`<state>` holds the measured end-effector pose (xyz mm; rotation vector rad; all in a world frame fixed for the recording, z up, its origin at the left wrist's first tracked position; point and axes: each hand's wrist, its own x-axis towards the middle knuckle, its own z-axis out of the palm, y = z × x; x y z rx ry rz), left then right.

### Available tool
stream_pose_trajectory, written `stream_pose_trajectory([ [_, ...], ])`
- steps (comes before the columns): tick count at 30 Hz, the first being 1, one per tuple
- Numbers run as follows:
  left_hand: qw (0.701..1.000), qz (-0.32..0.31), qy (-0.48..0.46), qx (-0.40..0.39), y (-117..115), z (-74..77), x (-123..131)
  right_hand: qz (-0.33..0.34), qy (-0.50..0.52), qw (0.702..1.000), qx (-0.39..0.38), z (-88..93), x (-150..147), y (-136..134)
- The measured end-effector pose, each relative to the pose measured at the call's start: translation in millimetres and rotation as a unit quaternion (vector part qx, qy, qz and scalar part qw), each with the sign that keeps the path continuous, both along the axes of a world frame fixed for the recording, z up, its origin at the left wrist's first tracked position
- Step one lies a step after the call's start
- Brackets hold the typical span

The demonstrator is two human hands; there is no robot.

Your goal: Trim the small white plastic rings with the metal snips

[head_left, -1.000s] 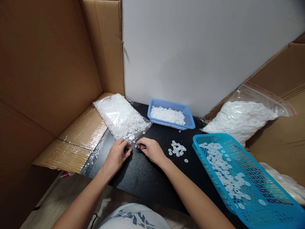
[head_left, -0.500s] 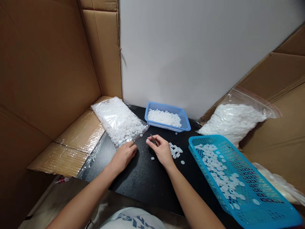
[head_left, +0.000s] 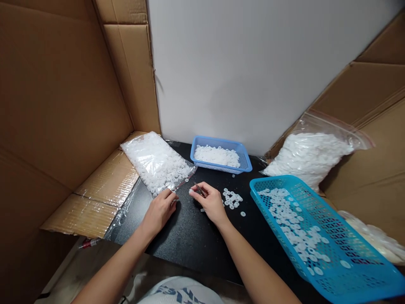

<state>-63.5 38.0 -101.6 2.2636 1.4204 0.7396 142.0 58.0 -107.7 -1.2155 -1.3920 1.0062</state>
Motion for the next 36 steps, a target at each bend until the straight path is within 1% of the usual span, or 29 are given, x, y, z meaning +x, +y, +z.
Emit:
stream_pose_trajectory([
  [4, 0.998, 0.004, -0.051, -0.026, 2.3, -0.3, -1.0, -0.007, 0.015, 1.0, -0.002, -0.9, 0.9, 0.6],
  [9, 0.989, 0.016, -0.132, -0.071, -0.7, 3.7, -0.9, -0.003, 0.046, 0.999, -0.01, 0.8, -0.1, -0.2],
  [11, 0.98, 0.024, -0.172, -0.099, -3.6, 8.0, 2.5, 0.005, 0.065, 0.998, -0.016, 5.1, 0.0, -2.5],
  [13, 0.965, 0.023, -0.22, -0.139, -7.1, 16.8, 8.5, 0.015, 0.086, 0.996, -0.021, 11.9, 1.3, -7.6],
  [16, 0.932, -0.005, -0.291, -0.215, -12.2, 40.4, 20.4, 0.033, 0.116, 0.992, -0.031, 24.6, 5.4, -20.5],
  [17, 0.914, -0.019, -0.322, -0.248, -13.6, 50.0, 24.5, 0.039, 0.125, 0.991, -0.033, 28.8, 7.1, -25.5],
  [18, 0.863, -0.027, -0.393, -0.318, -14.6, 59.6, 28.3, 0.042, 0.133, 0.99, -0.035, 32.7, 8.8, -30.4],
  [19, 0.815, -0.029, -0.443, -0.372, -15.2, 68.6, 31.9, 0.043, 0.14, 0.989, -0.036, 36.2, 10.4, -35.0],
  [20, 0.783, -0.031, -0.472, -0.404, -15.5, 76.3, 35.1, 0.041, 0.148, 0.988, -0.035, 39.1, 11.7, -39.1],
  [21, 0.762, -0.033, -0.486, -0.427, -15.5, 82.3, 37.9, 0.037, 0.155, 0.987, -0.032, 41.7, 12.7, -42.6],
  [22, 0.749, -0.034, -0.494, -0.44, -15.5, 86.6, 40.4, 0.033, 0.161, 0.986, -0.029, 43.9, 13.5, -45.5],
  [24, 0.737, -0.038, -0.5, -0.453, -15.3, 90.4, 44.6, 0.024, 0.168, 0.985, -0.023, 47.6, 14.8, -49.5],
  [30, 0.711, -0.049, -0.52, -0.471, -17.6, 91.5, 49.7, 0.015, 0.153, 0.988, 0.007, 57.7, 19.5, -57.0],
  [36, 0.703, -0.046, -0.538, -0.464, -20.9, 96.1, 51.4, 0.013, 0.152, 0.987, 0.049, 65.0, 16.9, -66.3],
])
